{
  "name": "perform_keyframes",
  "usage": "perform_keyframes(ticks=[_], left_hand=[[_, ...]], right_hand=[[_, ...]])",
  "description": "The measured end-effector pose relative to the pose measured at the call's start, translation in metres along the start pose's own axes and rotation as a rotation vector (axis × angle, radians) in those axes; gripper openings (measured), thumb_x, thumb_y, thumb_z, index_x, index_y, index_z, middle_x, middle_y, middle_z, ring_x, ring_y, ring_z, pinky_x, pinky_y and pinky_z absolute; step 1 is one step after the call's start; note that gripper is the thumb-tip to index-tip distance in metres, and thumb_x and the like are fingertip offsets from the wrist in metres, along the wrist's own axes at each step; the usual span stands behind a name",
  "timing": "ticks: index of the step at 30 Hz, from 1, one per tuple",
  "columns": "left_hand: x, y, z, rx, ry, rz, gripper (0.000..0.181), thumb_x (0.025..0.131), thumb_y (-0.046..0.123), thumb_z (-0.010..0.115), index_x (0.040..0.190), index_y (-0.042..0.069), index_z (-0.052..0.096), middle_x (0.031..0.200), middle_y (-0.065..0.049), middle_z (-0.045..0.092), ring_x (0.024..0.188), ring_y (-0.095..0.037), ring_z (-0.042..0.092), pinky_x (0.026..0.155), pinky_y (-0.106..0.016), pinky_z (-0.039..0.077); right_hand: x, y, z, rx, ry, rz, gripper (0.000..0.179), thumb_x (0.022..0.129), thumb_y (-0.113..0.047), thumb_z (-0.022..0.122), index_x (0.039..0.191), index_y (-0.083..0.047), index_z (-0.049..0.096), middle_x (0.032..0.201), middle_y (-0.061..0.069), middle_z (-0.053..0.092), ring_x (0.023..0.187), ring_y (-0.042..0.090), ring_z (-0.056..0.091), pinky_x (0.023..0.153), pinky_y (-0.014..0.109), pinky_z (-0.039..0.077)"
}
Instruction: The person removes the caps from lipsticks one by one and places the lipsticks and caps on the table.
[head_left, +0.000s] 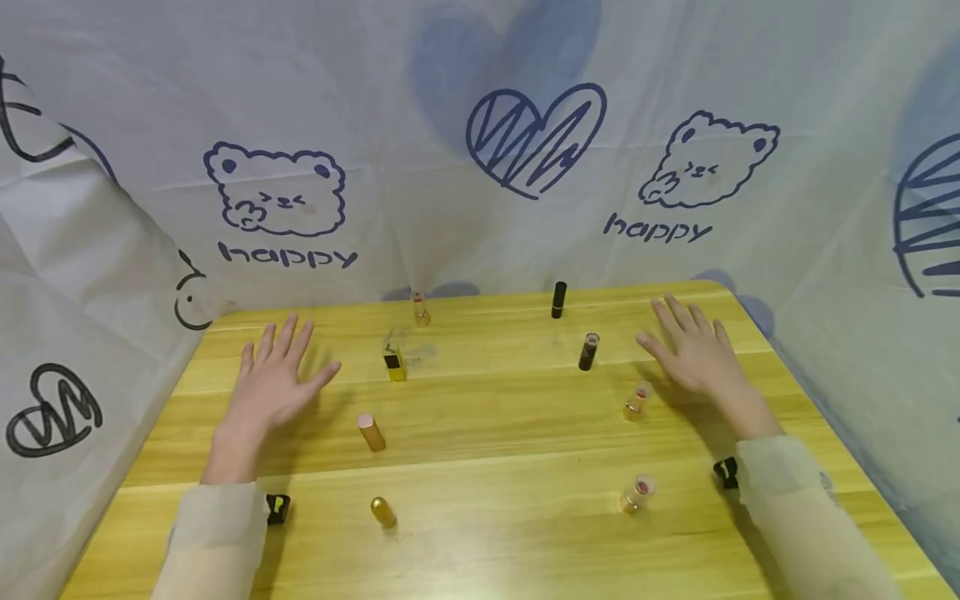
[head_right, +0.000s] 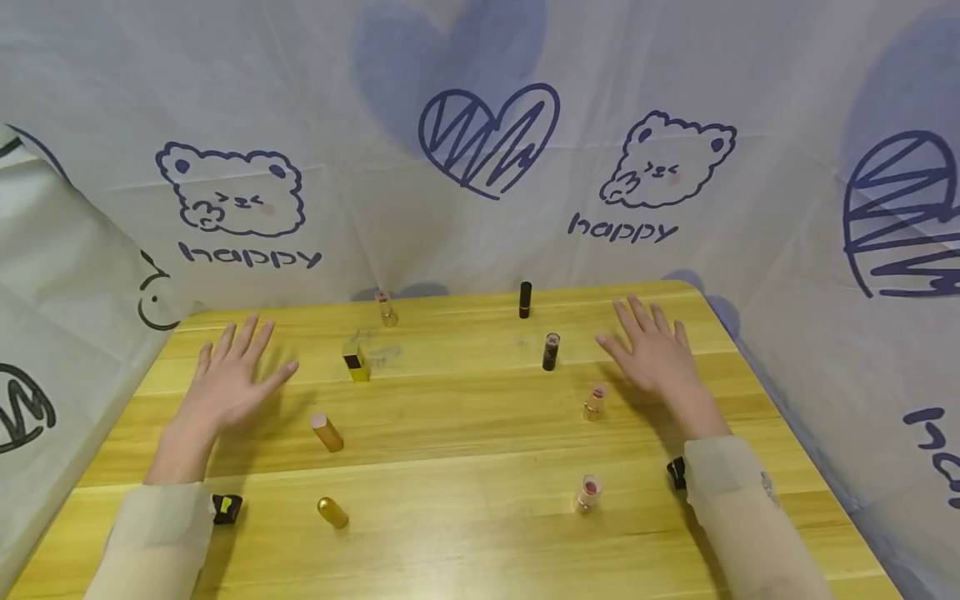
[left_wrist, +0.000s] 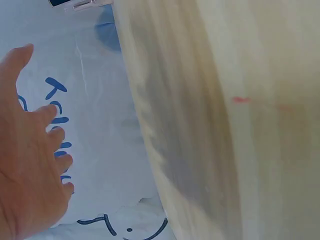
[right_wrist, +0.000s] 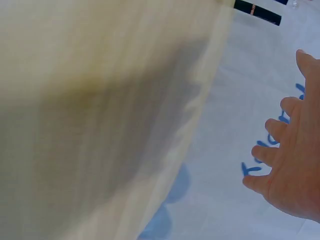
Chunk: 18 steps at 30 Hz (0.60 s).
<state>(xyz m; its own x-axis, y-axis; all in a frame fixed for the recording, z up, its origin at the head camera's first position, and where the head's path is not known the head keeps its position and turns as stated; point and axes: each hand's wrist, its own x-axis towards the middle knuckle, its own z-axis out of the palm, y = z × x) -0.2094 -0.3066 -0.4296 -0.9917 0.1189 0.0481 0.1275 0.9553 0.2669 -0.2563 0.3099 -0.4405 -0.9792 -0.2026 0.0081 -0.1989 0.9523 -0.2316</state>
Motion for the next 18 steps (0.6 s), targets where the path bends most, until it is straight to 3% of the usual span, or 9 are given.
perform_keyframes(ticks=[11, 18], left_hand=[[0.028, 0.008, -0.004, -0.072, 0.017, 0.152, 0.086, 0.105, 0.064, 0.041, 0.169, 0.020, 0.004, 0.175, -0.008, -0.003, 0.158, -0.044, 0.001, 0.126, -0.065, -0.002], [0.048, 0.012, -0.006, -0.132, -0.003, 0.213, 0.083, 0.106, 0.060, 0.044, 0.169, 0.021, 0.007, 0.175, -0.006, 0.000, 0.159, -0.042, 0.005, 0.126, -0.064, 0.004]], right_hand=[[0.016, -0.036, -0.029, 0.027, 0.045, -0.140, 0.078, 0.110, -0.059, 0.033, 0.168, -0.012, 0.010, 0.173, 0.019, 0.009, 0.155, 0.051, 0.012, 0.124, 0.068, 0.008], [0.030, -0.067, -0.050, 0.030, 0.023, -0.228, 0.077, 0.109, -0.058, 0.037, 0.168, -0.015, 0.013, 0.174, 0.015, 0.011, 0.157, 0.045, 0.013, 0.126, 0.066, 0.011]])
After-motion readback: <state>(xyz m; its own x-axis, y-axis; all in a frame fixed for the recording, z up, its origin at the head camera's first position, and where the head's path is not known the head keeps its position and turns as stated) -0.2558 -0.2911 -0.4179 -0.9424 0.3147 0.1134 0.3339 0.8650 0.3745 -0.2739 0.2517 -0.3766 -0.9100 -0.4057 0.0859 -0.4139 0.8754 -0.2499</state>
